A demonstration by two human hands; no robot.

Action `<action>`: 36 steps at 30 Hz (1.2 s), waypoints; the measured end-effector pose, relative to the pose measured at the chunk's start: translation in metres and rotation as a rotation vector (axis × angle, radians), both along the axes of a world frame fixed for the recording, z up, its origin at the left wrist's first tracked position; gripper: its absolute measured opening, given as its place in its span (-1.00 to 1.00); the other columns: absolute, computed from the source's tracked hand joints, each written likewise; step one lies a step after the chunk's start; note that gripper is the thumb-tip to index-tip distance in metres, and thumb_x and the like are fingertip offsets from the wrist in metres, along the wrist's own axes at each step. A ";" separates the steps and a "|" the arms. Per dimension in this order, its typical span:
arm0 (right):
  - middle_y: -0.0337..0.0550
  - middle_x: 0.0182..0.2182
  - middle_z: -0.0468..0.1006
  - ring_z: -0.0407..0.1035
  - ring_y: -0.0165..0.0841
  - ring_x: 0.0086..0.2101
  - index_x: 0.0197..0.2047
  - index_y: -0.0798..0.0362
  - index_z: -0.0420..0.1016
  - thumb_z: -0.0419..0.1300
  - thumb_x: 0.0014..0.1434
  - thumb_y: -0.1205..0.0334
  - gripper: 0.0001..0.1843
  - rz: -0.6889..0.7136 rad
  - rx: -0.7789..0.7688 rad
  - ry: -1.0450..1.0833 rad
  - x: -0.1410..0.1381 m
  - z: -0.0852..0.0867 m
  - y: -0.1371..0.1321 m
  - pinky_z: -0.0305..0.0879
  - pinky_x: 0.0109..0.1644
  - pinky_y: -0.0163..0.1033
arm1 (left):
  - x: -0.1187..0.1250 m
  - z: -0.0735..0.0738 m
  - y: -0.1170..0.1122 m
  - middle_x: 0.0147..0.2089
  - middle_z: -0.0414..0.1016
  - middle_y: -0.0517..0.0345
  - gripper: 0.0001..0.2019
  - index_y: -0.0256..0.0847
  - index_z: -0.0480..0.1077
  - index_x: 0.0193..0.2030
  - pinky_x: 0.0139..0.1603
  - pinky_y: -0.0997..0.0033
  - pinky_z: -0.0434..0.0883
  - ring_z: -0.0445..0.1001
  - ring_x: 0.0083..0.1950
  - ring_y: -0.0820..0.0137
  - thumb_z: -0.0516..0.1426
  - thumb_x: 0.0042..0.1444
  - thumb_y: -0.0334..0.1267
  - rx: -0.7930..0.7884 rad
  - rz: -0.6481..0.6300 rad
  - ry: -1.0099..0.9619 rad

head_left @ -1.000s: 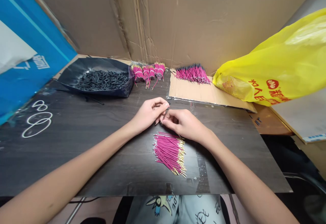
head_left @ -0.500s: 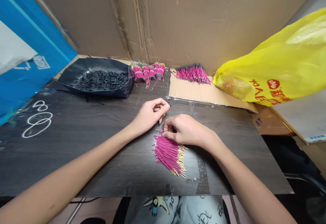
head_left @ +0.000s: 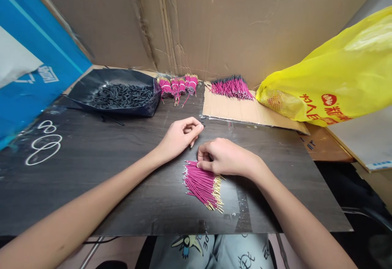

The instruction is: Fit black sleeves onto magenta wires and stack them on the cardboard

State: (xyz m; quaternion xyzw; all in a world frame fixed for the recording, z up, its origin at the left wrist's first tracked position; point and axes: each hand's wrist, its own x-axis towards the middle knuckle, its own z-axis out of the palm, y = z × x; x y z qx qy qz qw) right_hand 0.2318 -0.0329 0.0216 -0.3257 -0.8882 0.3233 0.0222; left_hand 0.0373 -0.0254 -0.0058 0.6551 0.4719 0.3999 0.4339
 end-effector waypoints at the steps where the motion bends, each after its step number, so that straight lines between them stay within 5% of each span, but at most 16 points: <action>1: -0.23 -0.44 0.57 0.28 -0.45 -0.48 -0.29 0.06 0.55 0.22 0.23 0.27 -0.91 0.000 -0.003 0.005 0.000 -0.001 0.000 0.00 -0.36 -0.25 | 0.000 0.000 0.000 -0.56 0.31 0.30 -0.74 -0.25 0.41 -0.26 -0.55 0.55 0.23 0.25 -0.59 0.53 0.19 0.32 -0.08 -0.001 0.000 0.002; 6: -0.24 -0.47 0.55 0.24 -0.47 -0.51 -0.32 0.07 0.54 0.17 0.17 0.36 -0.89 -0.001 0.000 0.020 -0.001 -0.003 0.001 -0.01 -0.38 -0.24 | 0.000 0.000 0.000 -0.56 0.31 0.30 -0.76 -0.26 0.40 -0.26 -0.54 0.55 0.23 0.25 -0.59 0.54 0.18 0.33 -0.11 -0.003 -0.002 0.007; 14: -0.28 -0.45 0.57 0.30 -0.45 -0.48 -0.29 0.05 0.56 0.32 0.19 0.22 -0.91 0.009 -0.089 0.011 0.003 0.004 0.002 0.08 -0.36 -0.27 | 0.000 0.001 -0.001 -0.55 0.33 0.29 -0.75 -0.25 0.41 -0.26 -0.54 0.54 0.23 0.27 -0.58 0.52 0.19 0.32 -0.09 -0.001 -0.003 0.004; 24: -0.25 -0.48 0.54 0.23 -0.46 -0.50 -0.31 0.05 0.55 0.19 0.16 0.29 -0.90 -0.001 -0.004 -0.012 -0.001 -0.004 0.001 0.01 -0.38 -0.25 | 0.000 -0.002 0.000 -0.55 0.32 0.30 -0.76 -0.25 0.41 -0.26 -0.54 0.54 0.23 0.27 -0.58 0.54 0.18 0.33 -0.11 0.014 -0.009 0.011; 36: -0.30 -0.51 0.46 0.22 -0.48 -0.51 -0.36 0.09 0.48 0.17 0.17 0.33 -0.92 -0.020 -0.098 0.078 0.001 0.001 0.006 0.03 -0.38 -0.27 | 0.001 -0.001 0.000 -0.56 0.31 0.31 -0.76 -0.26 0.40 -0.28 -0.54 0.54 0.23 0.27 -0.59 0.54 0.18 0.33 -0.13 0.018 -0.012 -0.006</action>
